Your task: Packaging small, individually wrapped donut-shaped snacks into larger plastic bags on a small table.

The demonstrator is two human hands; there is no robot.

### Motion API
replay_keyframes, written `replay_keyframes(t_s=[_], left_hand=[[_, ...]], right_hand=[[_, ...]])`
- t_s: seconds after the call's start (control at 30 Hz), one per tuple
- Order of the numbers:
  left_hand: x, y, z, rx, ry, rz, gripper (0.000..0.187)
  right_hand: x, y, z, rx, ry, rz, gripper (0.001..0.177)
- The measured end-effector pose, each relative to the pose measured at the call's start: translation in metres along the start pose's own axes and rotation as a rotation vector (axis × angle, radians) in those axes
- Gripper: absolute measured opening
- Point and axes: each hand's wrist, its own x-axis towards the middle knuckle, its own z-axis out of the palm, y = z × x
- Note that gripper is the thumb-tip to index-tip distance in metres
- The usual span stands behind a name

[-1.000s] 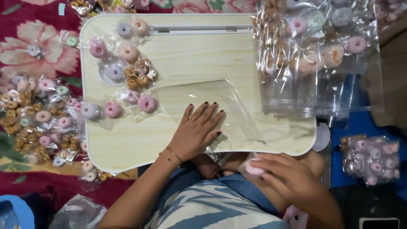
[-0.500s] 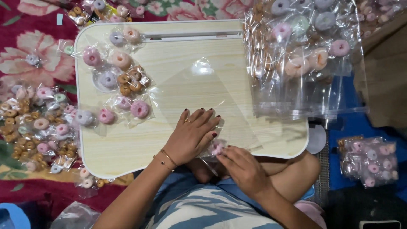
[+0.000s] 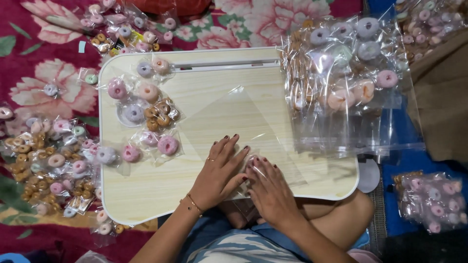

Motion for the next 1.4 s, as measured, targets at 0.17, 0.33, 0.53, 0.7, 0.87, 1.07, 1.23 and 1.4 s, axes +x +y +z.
replay_keyframes(t_s=[0.17, 0.33, 0.53, 0.7, 0.87, 1.07, 1.23, 1.4], left_hand=[[-0.042, 0.058, -0.007, -0.244, 0.25, -0.251, 0.033], [-0.07, 0.057, 0.026, -0.74, -0.301, -0.732, 0.046], [-0.058, 0.059, 0.041, -1.0, -0.302, -0.564, 0.045], [-0.051, 0.06, 0.006, -0.94, -0.352, -0.545, 0.048], [-0.053, 0.057, -0.003, -0.995, -0.377, -0.629, 0.047], [-0.054, 0.06, -0.006, -0.832, -0.452, -0.309, 0.052], [-0.056, 0.063, -0.029, -0.438, -0.453, -0.316, 0.056], [-0.05, 0.026, -0.053, 0.108, 0.144, -0.365, 0.031]], right_hand=[[0.008, 0.0, -0.015, 0.049, 0.019, -0.003, 0.049], [0.002, 0.0, -0.007, 0.078, 0.046, -0.048, 0.046], [0.062, 0.015, 0.013, 0.209, -0.074, -0.106, 0.059], [0.091, 0.011, -0.008, 0.294, -0.113, -0.125, 0.056], [0.081, 0.001, 0.011, 0.233, 0.016, -0.023, 0.06], [0.13, -0.007, -0.018, 0.342, -0.167, 0.193, 0.062], [0.14, -0.014, -0.031, 0.506, -0.174, 0.283, 0.06], [0.135, -0.011, -0.036, 0.514, -0.215, 0.322, 0.06]])
